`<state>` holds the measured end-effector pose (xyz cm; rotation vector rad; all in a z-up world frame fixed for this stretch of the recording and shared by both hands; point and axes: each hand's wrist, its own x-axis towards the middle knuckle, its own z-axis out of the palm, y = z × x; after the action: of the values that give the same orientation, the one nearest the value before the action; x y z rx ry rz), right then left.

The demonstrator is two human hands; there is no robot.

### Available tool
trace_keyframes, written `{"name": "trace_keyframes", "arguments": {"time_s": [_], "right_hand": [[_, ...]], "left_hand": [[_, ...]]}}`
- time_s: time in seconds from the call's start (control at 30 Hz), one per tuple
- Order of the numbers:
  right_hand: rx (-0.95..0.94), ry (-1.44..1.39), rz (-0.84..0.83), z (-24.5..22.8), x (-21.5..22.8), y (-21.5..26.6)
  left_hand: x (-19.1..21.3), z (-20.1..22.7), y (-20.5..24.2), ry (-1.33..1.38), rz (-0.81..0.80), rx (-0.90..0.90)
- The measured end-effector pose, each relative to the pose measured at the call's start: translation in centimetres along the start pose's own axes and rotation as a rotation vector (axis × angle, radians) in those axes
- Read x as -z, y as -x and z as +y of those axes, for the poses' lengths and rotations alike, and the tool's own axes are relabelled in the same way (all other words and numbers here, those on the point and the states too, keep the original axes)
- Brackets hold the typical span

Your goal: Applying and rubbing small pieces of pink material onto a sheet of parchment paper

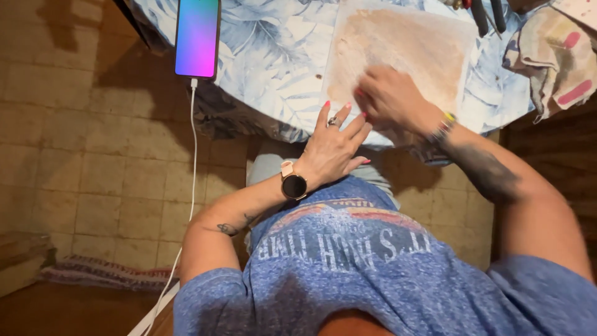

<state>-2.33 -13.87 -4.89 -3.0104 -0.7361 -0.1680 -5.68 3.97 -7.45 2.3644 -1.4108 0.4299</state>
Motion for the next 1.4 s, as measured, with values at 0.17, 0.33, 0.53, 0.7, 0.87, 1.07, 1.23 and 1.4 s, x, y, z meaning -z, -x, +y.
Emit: {"name": "trace_keyframes", "arguments": {"time_s": [0.17, 0.33, 0.53, 0.7, 0.87, 1.07, 1.23, 1.4], "right_hand": [[-0.067, 0.049, 0.181, 1.9, -2.1, -6.2], [0.058, -0.03, 0.016, 1.2, 0.8, 1.9], [0.099, 0.192, -0.068, 4.2, 0.7, 8.1], [0.069, -0.028, -0.088, 1.6, -1.0, 1.1], [-0.017, 0.061, 0.158, 4.8, -4.9, -7.1], [0.138, 0.019, -0.057, 2.2, 0.3, 1.5], [0.156, 0.111, -0.137, 3.6, 2.0, 7.3], [0.153, 0.002, -0.056, 1.6, 0.7, 2.1]], "left_hand": [[0.6, -0.1, -0.1, -0.229, -0.083, 0.004], [0.0, 0.3, 0.1, -0.128, -0.034, 0.006], [-0.4, 0.3, 0.1, -0.05, 0.033, 0.014], [-0.1, 0.3, 0.1, -0.067, 0.04, 0.008], [-0.2, 0.3, -0.1, -0.087, 0.019, 0.006], [0.2, 0.3, -0.1, -0.073, 0.017, 0.001], [-0.1, 0.5, -0.1, -0.085, 0.034, 0.0], [0.3, 0.6, -0.2, -0.099, 0.049, 0.003]]}}
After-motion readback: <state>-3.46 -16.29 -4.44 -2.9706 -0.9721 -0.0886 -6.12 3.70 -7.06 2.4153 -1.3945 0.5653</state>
